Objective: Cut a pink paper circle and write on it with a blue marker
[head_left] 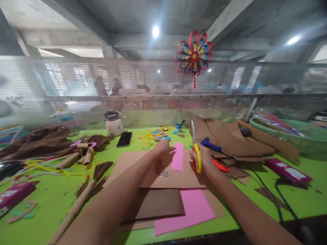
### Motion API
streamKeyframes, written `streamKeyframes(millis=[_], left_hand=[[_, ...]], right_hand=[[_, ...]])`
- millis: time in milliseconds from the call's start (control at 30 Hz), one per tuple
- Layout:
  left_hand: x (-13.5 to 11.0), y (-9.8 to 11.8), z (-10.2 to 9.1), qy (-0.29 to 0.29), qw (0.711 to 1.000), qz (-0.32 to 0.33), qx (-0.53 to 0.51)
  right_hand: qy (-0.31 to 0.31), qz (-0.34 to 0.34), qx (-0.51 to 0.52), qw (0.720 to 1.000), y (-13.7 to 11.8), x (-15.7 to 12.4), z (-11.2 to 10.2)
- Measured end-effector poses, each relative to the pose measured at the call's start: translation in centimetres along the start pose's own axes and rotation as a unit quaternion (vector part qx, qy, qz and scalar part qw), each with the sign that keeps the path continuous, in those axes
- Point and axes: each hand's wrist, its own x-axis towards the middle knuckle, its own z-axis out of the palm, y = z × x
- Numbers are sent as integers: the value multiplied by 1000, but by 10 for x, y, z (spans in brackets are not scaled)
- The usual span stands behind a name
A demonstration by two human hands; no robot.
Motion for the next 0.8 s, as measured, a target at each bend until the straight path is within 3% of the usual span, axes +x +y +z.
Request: streamKeyframes(millis=[200, 333, 467, 633, 733, 800], left_hand=[[20, 10, 19, 23, 992, -4, -122], [15, 16, 9, 18, 971, 24, -239], [-14, 18, -17, 8, 928, 83, -363], [-68, 14, -44, 70, 863, 143, -479], [-92, 7, -51, 102, 844, 143, -506], [-104, 3, -51, 92, 845, 135, -509]], right_hand=[[3, -51, -20, 998, 1, -5, 6], [6, -65, -14, 998, -3, -2, 1], [7, -66, 26, 997, -11, -1, -1], [-31, -51, 109, 992, -37, -22, 4], [-71, -17, 196, 978, -53, -38, 7], [-93, -11, 216, 972, -57, -46, 10]])
